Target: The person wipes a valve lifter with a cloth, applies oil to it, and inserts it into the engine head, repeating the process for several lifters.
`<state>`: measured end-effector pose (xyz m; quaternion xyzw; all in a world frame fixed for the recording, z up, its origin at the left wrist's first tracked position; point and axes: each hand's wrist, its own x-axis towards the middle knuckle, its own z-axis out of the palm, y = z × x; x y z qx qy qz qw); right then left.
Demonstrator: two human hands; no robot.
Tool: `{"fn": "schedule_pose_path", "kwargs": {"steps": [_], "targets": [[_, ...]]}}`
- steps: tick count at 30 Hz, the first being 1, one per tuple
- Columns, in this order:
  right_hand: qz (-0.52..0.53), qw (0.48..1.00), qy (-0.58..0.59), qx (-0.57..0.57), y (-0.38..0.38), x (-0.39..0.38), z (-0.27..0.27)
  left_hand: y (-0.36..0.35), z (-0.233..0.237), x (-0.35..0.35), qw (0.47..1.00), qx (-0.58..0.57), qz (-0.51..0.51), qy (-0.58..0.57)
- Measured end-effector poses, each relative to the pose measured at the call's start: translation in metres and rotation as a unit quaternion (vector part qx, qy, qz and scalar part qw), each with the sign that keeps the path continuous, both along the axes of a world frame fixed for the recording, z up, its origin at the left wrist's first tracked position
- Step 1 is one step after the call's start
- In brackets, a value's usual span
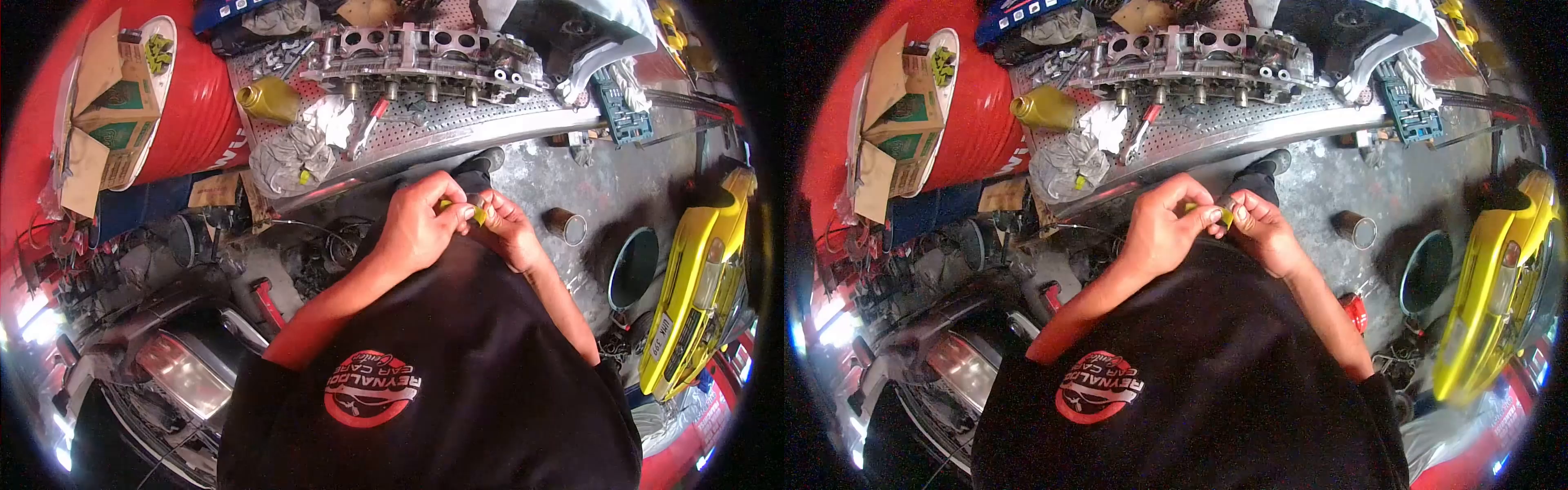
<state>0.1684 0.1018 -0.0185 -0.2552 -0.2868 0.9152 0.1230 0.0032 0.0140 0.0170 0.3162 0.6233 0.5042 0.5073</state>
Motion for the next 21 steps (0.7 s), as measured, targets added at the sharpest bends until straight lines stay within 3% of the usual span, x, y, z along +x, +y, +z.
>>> {"fn": "schedule_pose_path", "kwargs": {"steps": [3,4,7,17,18,21], "targets": [[-0.001,1.0,-0.012,0.007,0.001,-0.003,0.002,0.005,0.011,-0.01,0.996,-0.039,-0.012,0.073],[0.003,1.0,-0.015,0.007,0.002,-0.003,0.002,0.003,-0.004,-0.014,0.998,-0.036,-0.047,0.009],[-0.021,0.999,-0.035,-0.01,-0.001,-0.001,0.001,-0.001,0.006,-0.018,0.978,-0.041,-0.071,0.192],[-0.036,0.997,0.019,-0.063,0.008,-0.002,-0.005,-0.018,0.01,-0.047,0.984,0.025,0.021,0.176],[-0.042,0.995,0.03,-0.087,0.009,-0.001,-0.006,-0.019,0.012,-0.054,0.984,-0.068,-0.018,0.161],[-0.049,0.988,0.058,-0.131,0.009,-0.002,-0.01,-0.024,-0.032,-0.063,0.866,-0.032,-0.065,0.494]]}}
